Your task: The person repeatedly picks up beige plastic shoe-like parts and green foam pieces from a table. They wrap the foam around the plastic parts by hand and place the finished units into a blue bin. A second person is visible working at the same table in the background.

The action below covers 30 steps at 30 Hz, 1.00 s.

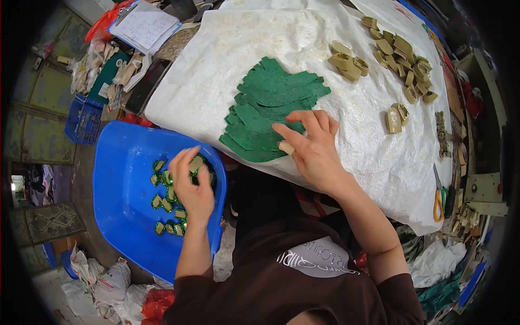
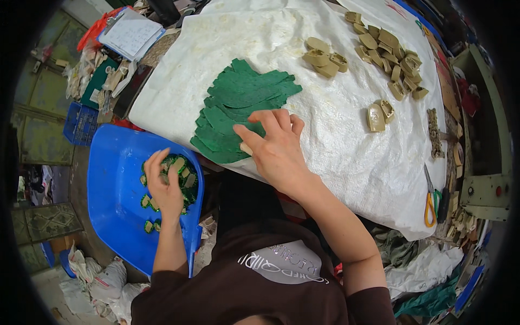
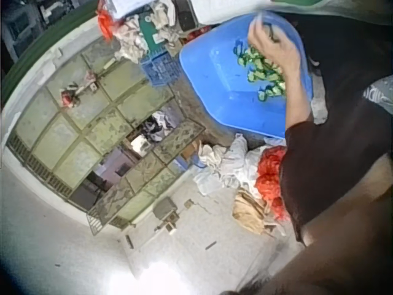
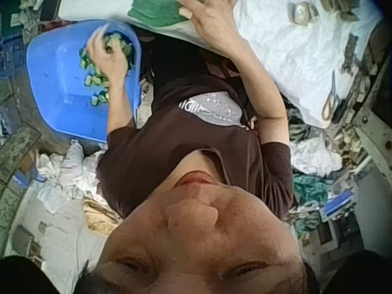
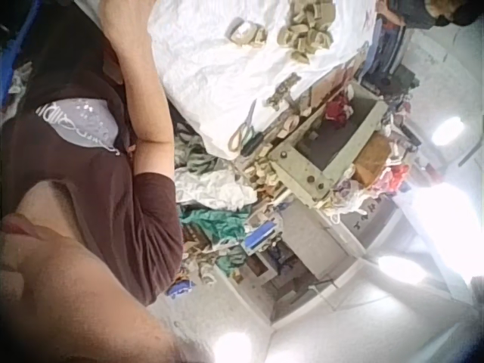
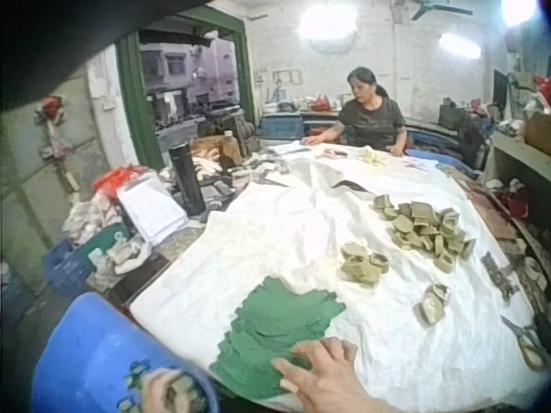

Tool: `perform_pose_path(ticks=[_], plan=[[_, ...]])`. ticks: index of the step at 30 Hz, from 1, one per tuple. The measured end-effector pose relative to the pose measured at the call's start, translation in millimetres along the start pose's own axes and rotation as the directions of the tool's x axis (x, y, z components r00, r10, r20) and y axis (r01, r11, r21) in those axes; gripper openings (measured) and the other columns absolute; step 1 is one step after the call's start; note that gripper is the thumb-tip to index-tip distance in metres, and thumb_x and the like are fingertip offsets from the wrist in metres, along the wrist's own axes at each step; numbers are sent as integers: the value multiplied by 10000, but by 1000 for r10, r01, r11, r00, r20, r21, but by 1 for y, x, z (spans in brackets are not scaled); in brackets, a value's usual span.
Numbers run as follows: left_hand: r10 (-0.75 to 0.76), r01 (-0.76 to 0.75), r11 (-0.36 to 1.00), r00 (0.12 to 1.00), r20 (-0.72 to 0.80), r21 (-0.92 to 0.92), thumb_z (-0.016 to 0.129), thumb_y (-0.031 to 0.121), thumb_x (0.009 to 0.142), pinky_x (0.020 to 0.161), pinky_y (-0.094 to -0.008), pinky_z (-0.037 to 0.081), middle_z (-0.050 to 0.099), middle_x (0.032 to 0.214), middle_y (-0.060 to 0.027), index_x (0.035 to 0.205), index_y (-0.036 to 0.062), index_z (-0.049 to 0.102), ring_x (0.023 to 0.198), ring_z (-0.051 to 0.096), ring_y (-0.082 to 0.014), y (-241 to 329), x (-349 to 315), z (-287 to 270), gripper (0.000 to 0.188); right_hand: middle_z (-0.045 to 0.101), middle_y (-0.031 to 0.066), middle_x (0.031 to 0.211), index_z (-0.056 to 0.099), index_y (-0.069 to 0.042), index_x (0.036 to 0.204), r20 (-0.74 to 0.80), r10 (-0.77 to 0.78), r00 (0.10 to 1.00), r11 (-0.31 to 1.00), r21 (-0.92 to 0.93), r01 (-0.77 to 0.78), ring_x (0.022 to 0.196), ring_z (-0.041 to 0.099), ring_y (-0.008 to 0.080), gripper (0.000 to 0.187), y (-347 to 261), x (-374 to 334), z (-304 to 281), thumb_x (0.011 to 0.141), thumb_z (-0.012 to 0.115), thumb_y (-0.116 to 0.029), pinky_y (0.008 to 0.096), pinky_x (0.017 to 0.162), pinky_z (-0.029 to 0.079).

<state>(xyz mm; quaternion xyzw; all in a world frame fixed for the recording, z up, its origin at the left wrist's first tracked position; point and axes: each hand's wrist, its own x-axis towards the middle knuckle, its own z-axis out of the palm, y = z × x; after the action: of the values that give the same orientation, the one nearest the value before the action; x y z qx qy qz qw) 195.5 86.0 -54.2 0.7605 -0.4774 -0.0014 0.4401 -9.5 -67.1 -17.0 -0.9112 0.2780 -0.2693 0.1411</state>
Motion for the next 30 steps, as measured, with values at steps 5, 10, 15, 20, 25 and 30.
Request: perform_pose_path(ticks=[5,10,15,20,25,30], plan=[[351,-299,929,896,271,-216,496,17,867,952,-392,366,650,1037,-133,1212,26,548,969,592,-267,55,51,24,349,520,64,1063,657,-104,864,23,-42,999,990,-137,45,1034,451,248,183,2,5,18,690,626,-57,426,896,290],[289,-314,949,839,461,-23,447,116,939,1025,-417,279,667,1056,-134,1321,36,451,980,614,-272,50,64,38,390,539,66,991,614,-83,844,-43,-47,998,996,70,50,987,477,241,202,5,0,13,662,617,2,401,877,303],[227,-142,970,813,536,-195,404,230,961,1080,-431,224,621,1168,-179,1330,13,447,1111,565,-287,55,68,29,430,576,81,887,590,-51,931,-64,406,912,656,715,-242,821,560,226,186,33,-35,-26,768,640,26,330,785,404],[475,-419,880,755,453,-225,543,209,884,1060,-440,236,528,1264,-221,1275,-11,503,1194,479,-365,90,61,29,451,628,84,867,597,-25,900,-3,412,911,637,716,-286,832,588,203,161,39,-58,-64,773,600,76,313,775,442],[512,-119,748,729,455,-652,487,222,951,777,-340,435,599,977,-165,1192,-15,582,882,566,-272,132,24,79,351,607,93,901,610,-61,956,162,131,978,791,578,-201,884,556,300,285,40,-68,-83,702,590,65,350,791,406],[223,410,633,716,662,-657,391,223,1011,604,-231,393,575,748,-39,1212,-43,565,657,482,-83,140,12,104,376,591,83,1129,632,-113,1072,-39,322,946,932,190,-309,1095,512,285,376,103,-88,-119,731,600,42,384,969,364]])
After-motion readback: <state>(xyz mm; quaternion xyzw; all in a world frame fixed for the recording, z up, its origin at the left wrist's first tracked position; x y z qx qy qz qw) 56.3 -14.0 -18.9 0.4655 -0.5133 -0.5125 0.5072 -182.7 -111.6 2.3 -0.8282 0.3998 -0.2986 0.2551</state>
